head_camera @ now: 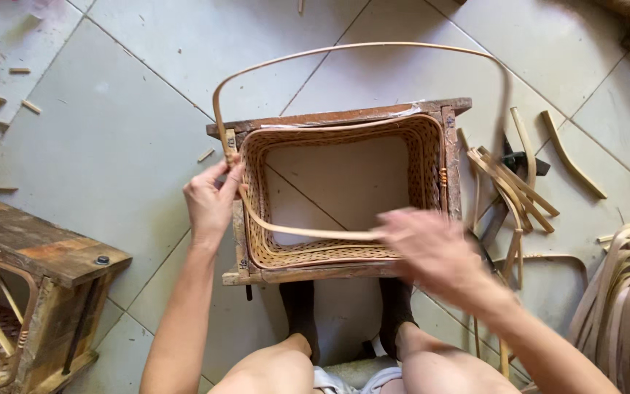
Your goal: The person sits on the floor weaving a bamboo basket on a wooden frame mold. They bend and fit woven panels into the frame, thread long bamboo strips around the rim, press the strips into place, and cut a strip with scissors.
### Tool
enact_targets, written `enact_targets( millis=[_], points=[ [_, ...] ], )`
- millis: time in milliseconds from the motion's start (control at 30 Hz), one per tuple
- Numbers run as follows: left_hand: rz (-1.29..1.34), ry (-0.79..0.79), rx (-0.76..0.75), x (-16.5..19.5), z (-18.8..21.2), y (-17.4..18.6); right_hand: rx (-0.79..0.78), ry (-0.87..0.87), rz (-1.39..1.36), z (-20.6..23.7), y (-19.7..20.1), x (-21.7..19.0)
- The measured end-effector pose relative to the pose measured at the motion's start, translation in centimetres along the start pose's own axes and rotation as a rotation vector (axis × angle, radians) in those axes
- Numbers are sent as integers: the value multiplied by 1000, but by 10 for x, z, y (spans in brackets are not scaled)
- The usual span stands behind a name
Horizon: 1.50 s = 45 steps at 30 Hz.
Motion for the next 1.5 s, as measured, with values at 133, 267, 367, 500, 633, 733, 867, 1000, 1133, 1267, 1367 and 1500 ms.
enact_targets(
  millis=[133,267,367,500,633,733,867,1000,1133,1267,1367,1500],
  points=[
    [230,140,-152,-10,1,7,-318,95,69,-53,-30,-35],
    [147,67,-147,-13,9,21,-444,42,-77,-48,-40,-36],
    [-178,-357,142,-8,47,29,-417,-23,-130,-36,-50,-39],
    [-310,-661,154,-12,107,18,-503,-96,-135,-23,-65,-45],
    [-195,-411,157,-23,108,22,-476,-91,-134,-23,-64,-48],
    [46,-259,108,-24,82,24,-430,-1,-75,-30,-53,-52],
    [18,-55,25,-24,52,19,-519,84,100,-33,-30,-56],
    [228,-57,-48,-20,38,6,-523,158,279,-34,-1,-54],
    [437,95,-135,-18,32,-8,-480,182,418,-33,26,-50],
    [265,5,-104,-6,39,-18,-526,212,472,-35,43,-44],
    [-59,-570,113,20,52,-8,-460,223,447,-37,74,-32],
    [-334,-959,220,48,63,18,-495,160,346,-29,123,-7]
  ],
)
Point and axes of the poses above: each hand's wrist, its own z-axis away from the middle knuckle, its own y-axis out of the back of the hand, x = y × z, the point moved 3 cm from there along -z, towards the middle knuckle, and after that the axes turned 4 degrees about y, right-handed, at the moved point
